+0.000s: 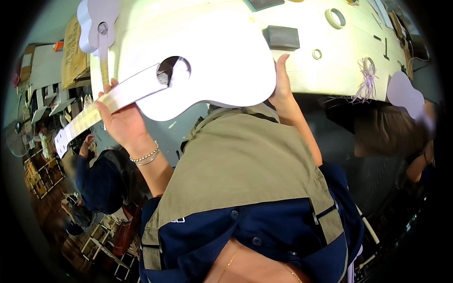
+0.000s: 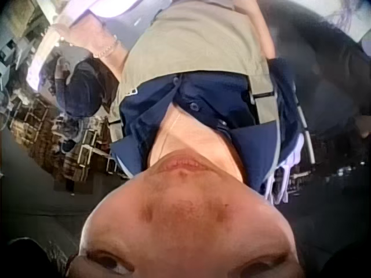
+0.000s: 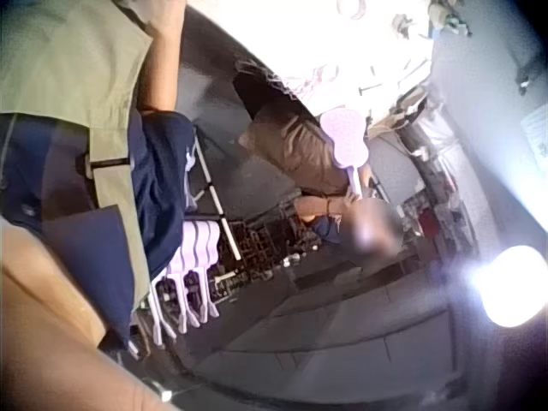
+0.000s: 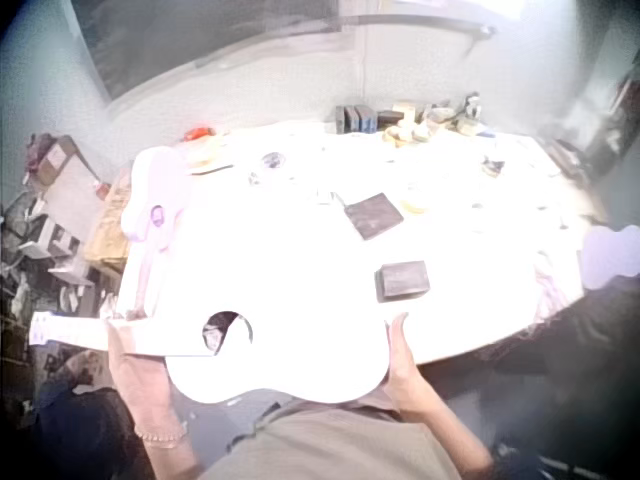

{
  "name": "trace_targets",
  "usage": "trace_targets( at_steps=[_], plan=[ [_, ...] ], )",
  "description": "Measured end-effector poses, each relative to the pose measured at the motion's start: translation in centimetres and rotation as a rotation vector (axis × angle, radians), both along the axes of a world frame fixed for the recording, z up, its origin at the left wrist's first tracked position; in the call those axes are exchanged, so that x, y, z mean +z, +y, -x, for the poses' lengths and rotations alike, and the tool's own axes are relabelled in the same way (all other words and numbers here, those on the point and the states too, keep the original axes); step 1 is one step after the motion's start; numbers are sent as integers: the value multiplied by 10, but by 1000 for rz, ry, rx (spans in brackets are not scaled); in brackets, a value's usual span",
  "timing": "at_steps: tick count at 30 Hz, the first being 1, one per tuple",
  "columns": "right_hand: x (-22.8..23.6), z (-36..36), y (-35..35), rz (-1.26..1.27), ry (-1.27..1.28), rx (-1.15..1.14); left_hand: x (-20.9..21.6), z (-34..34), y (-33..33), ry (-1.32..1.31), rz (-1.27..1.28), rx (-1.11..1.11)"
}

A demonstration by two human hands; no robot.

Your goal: The person assembles a light purple guitar-shaped object by joining the neck and body, applying tape to the seam, and sanding the edges. They repeat this process for multiple units, placing finished items on a nearby rack.

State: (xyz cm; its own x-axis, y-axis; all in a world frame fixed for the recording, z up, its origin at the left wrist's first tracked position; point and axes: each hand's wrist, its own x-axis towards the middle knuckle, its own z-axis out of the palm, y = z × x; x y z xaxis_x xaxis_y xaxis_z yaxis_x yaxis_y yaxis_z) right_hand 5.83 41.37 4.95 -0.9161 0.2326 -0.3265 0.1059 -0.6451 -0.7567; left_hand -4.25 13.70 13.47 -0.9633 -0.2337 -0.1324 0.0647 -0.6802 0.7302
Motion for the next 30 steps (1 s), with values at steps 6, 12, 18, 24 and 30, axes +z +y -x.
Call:
trace_targets(
  at_steps=[6, 12, 18, 24, 30],
  plan=[
    [-17, -4, 5, 125, -64, -30, 18, -8, 22, 83, 236, -40],
    [-29, -5, 3, 139, -52, -98, 26, -15, 29, 215, 377, -117],
    [-34, -2, 3, 208, -13, -89, 32, -17, 32, 282, 412, -160],
    [-32, -3, 1, 220, -36, -82, 35, -17, 31, 278, 422, -196],
    [-26, -3, -2, 159, -19, -118, 33, -16, 29, 288, 413, -207]
  ],
)
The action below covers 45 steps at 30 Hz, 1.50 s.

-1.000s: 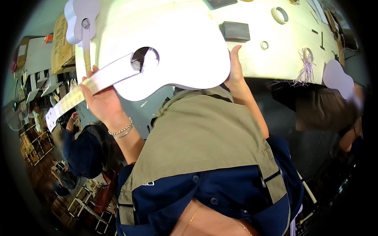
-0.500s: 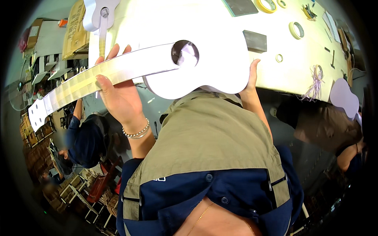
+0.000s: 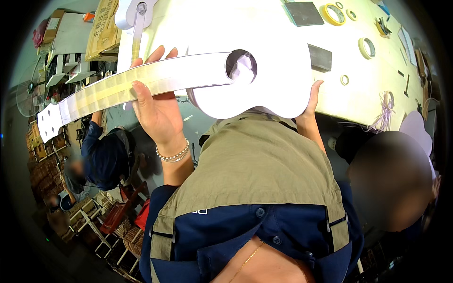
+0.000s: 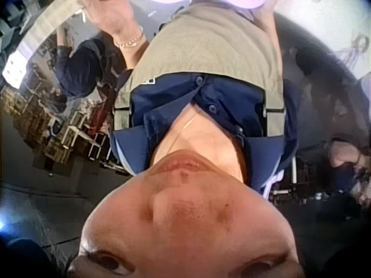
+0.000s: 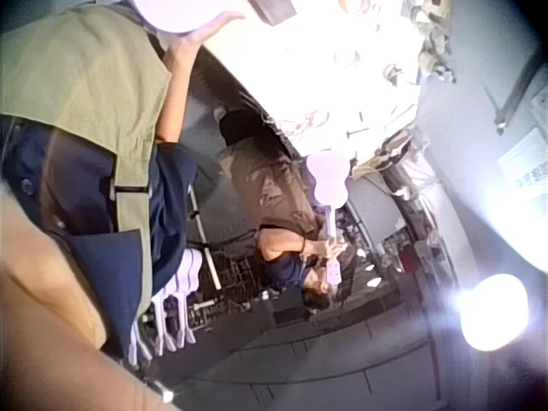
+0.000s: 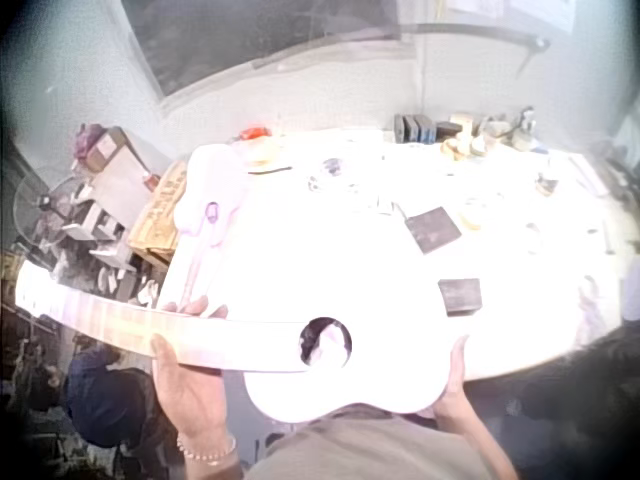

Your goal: The person assembles a light purple guitar-shaped object by joining the neck and body, applying tape to the seam, and sanding the edges. They repeat this process for multiple units, placing finished items on a nearby rack.

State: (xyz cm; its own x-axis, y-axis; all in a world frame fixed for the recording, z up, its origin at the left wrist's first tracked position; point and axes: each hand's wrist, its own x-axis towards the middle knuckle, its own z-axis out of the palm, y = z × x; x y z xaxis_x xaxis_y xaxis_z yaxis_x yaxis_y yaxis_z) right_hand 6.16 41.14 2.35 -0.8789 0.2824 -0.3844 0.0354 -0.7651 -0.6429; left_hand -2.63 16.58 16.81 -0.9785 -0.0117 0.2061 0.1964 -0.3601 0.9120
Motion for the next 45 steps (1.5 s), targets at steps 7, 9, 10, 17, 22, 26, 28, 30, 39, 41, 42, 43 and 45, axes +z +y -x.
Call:
trace_targets(
  at_steps=[7, 9, 10, 17, 22, 26, 28, 30, 39, 41, 42, 43, 45],
  plan=[
    [-1, -2, 1, -21, -68, 37, -4, 4, 0, -85, -39, 38],
    [2, -5, -2, -10, -75, 53, -8, 6, -3, -111, -53, 39],
    [3, -6, -3, 1, -71, 56, -10, 7, -5, -127, -61, 37],
    [-11, -17, -10, 17, 49, 43, -13, 3, -5, -95, -139, 4],
    [-13, -20, -7, 26, 11, 45, -13, 0, -2, -83, -93, 2],
    [-18, -24, -6, 46, -3, 55, -12, -3, -1, -97, -79, 28],
    [-22, -26, -6, 56, 12, 63, -12, -4, -1, -96, -82, 23],
    [-23, -28, -5, 51, 19, 67, -12, -5, -2, -93, -91, 17],
    [-19, -27, -5, 23, 63, 1, -12, -9, -2, -81, -141, 2],
    [-17, -27, -5, -2, 55, -12, -12, -9, -3, -70, -141, 2],
    [-17, -26, -5, -1, 59, -10, -12, -8, -3, -69, -146, 1],
    [-16, -26, -5, 3, 63, -9, -12, -8, -2, -69, -149, 0],
    [-15, -24, -5, 3, 60, -3, -11, -8, -1, -74, -143, 3]
  ],
)
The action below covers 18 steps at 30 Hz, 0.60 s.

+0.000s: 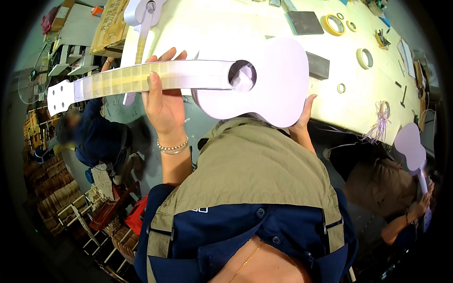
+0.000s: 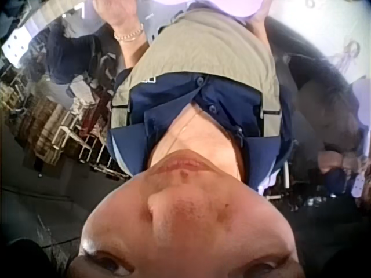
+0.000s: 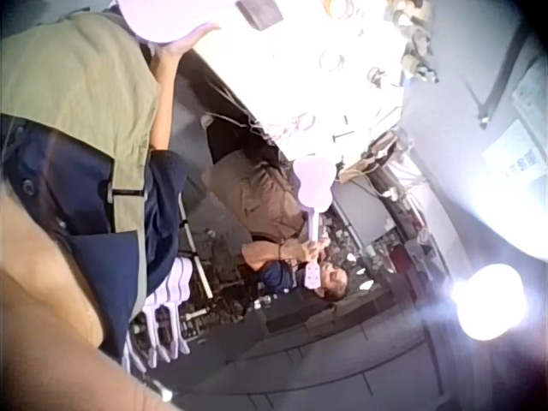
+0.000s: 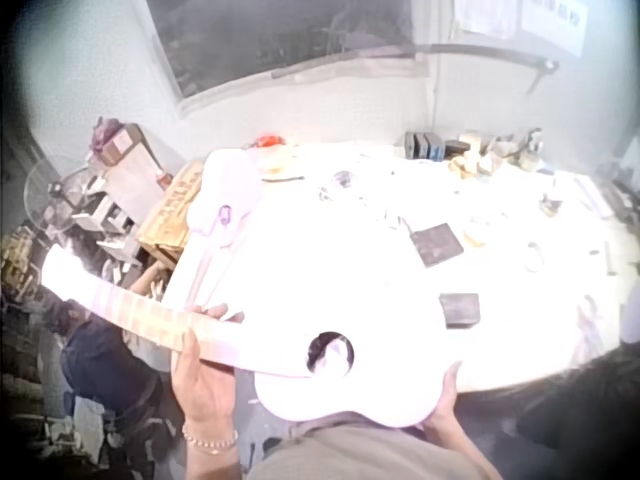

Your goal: The person assembles a light purple guitar-shaped object by joining the neck and body, applying tape to the seam, and sanding the edges. They repeat this process for multiple units, placing finished items on a nearby rack.

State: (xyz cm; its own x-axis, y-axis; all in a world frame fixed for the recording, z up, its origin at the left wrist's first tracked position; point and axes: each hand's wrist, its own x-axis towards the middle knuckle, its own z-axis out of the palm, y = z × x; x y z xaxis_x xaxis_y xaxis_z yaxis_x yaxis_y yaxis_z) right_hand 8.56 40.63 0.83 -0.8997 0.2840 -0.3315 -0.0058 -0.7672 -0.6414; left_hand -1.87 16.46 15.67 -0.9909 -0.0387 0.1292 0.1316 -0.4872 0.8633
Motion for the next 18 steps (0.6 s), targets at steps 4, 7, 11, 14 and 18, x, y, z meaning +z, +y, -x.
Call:
trace_targets(
  at_steps=[4, 7, 11, 14, 18],
  plan=[
    [-3, 1, 2, 20, -26, 28, 3, 3, 4, -19, 39, 10],
    [-7, 2, 1, 39, -33, 37, 4, 5, 5, -27, 60, 15],
    [-9, 2, 1, 72, -51, 34, 3, 7, 5, -44, 61, 16],
    [-11, 3, 3, 54, -50, 56, 2, 9, 5, -45, 54, 10],
    [-8, 0, 3, 10, -85, 32, 1, 9, 4, -26, 47, -42]
  ],
)
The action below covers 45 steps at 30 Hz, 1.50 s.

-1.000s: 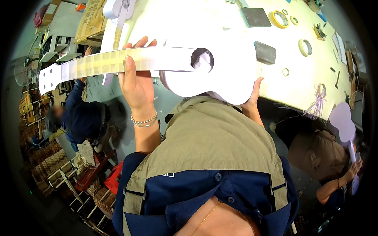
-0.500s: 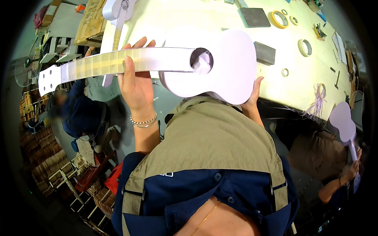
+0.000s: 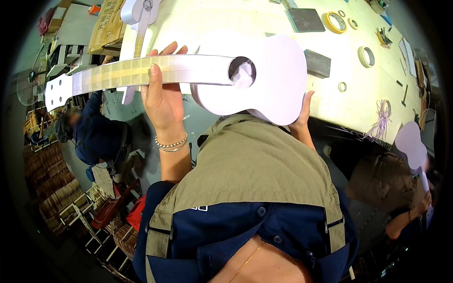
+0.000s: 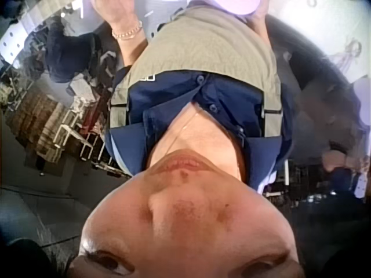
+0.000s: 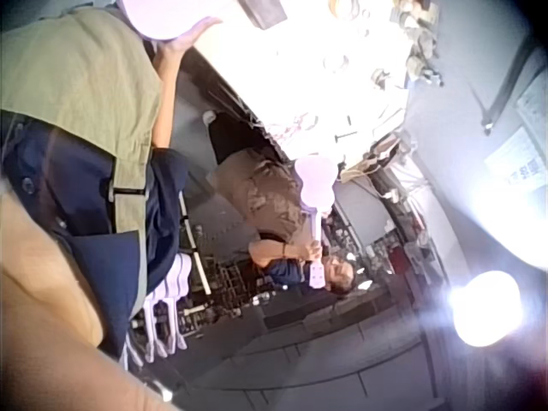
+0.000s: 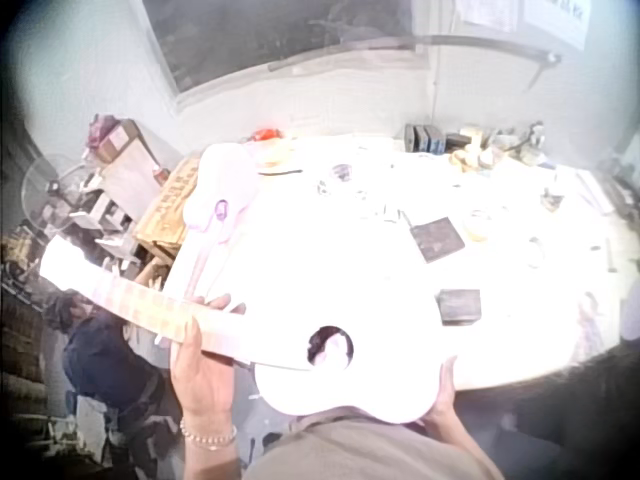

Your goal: The person assembles a light purple guitar-shaped object by joining the neck and body, applying tape to the seam, and sanding the edges. They repeat this process for multiple units, placing finished items on a nearby rack.

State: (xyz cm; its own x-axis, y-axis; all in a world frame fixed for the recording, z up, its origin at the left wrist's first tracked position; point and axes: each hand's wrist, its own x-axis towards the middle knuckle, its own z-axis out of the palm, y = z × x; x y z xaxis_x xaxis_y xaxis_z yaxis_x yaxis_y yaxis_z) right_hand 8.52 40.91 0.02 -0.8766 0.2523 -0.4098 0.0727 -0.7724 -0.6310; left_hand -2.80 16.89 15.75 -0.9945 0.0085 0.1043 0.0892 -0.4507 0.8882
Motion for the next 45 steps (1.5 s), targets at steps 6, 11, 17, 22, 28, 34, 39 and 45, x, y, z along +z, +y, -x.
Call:
trace_targets(
  at_steps=[6, 11, 17, 22, 28, 34, 39, 45],
  plan=[
    [-41, -10, 37, -455, 36, 359, 20, 16, -35, 497, 240, -418],
    [-27, 13, 30, -843, 253, 41, 46, -6, -6, 344, 334, -376],
    [-42, 12, 20, -840, 218, 98, 48, -19, -4, 269, 371, -337],
    [-47, 17, 16, -895, 193, 167, 50, -24, -5, 284, 396, -347],
    [-42, 20, 14, -923, 163, 268, 51, -27, -9, 294, 411, -307],
    [-44, 16, 22, -954, 132, 385, 43, -32, -18, 251, 484, -179],
    [-31, 14, 26, -997, 133, 418, 10, -35, -21, 83, 217, 254],
    [41, 25, 5, -1058, 220, 341, -29, -38, -60, -275, 0, 443]
  ],
)
